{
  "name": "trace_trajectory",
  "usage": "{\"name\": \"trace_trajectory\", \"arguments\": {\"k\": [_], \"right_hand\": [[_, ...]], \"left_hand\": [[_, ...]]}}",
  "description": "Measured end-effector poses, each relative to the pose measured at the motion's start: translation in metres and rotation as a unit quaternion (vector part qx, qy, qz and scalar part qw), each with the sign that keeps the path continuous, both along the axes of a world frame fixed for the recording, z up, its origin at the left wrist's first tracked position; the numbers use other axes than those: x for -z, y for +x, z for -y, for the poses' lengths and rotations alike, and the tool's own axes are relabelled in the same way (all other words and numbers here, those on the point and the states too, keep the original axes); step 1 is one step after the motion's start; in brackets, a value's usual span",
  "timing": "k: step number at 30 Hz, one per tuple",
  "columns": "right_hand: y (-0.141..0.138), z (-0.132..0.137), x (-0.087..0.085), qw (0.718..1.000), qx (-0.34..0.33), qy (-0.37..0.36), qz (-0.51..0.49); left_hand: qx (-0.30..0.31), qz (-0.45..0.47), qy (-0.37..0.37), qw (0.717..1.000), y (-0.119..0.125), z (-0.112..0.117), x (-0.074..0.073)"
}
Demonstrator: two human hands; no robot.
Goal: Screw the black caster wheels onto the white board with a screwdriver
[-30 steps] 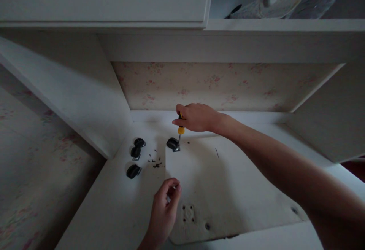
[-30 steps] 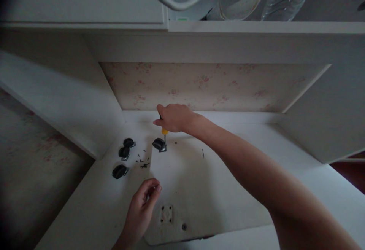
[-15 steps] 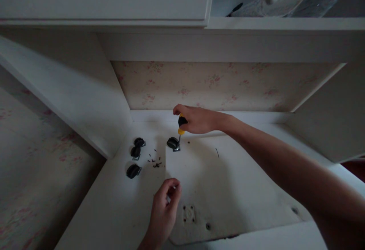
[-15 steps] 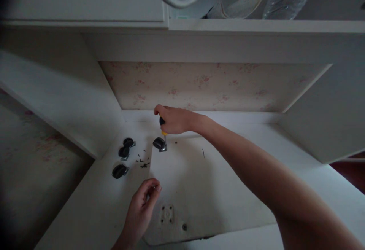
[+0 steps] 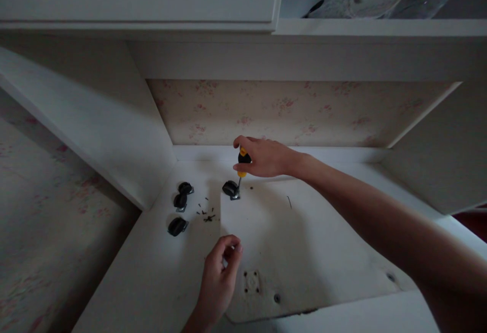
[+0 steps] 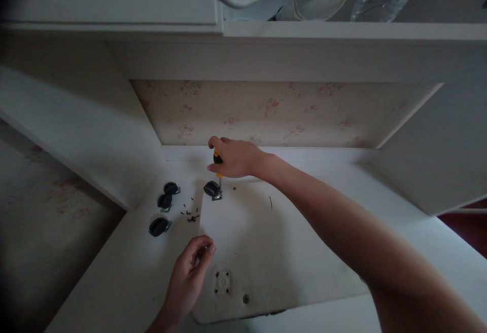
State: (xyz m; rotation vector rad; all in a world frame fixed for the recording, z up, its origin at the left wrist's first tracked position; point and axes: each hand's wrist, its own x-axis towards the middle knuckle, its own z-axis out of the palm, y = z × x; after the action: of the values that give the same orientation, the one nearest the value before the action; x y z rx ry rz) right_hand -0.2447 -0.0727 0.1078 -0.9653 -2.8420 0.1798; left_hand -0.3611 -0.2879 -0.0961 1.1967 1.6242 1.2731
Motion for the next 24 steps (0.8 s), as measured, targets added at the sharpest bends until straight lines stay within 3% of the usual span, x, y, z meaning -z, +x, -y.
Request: {"name": "trace_trajectory", "arguments": {"k": [3, 6, 8, 13, 18, 22, 24], "right_hand": [[0.0007, -0.0007, -0.0007, 0.998, -0.053, -0.02, 0.012], [0.0007, -0.0005, 0.0002, 0.996, 0.037, 0.058, 0.056], [0.002, -0.001, 0.0018, 0.994, 0.069, 0.071, 0.048], [0.0072, -0.0037, 0.0033, 0.998, -0.045, -0.033, -0.014], [0.0058, -0.0014, 0.0037, 0.999, 0.038, 0.027, 0.01], [0.0072, -0.0017, 0.0026, 0.999, -0.029, -0.033, -0.012], [0.0072, -0.0011, 0.0024, 0.999, -0.033, -0.032, 0.006]], "left_hand": [[0.0, -0.001, 0.002, 1.0, 0.0002, -0.0006, -0.0002], [-0.002, -0.001, 0.002, 1.0, 0.0005, -0.0008, -0.0004], [-0.003, -0.001, 0.004, 1.0, 0.0007, -0.0008, -0.0008], [-0.003, -0.008, 0.015, 1.0, 0.0014, -0.001, -0.0041], [0.0, -0.01, 0.007, 1.0, 0.0022, -0.001, -0.0063], [-0.004, -0.001, 0.007, 1.0, 0.0021, -0.0009, -0.0044], [-0.004, 0.004, 0.01, 1.0, 0.0021, -0.001, -0.0032]]}}
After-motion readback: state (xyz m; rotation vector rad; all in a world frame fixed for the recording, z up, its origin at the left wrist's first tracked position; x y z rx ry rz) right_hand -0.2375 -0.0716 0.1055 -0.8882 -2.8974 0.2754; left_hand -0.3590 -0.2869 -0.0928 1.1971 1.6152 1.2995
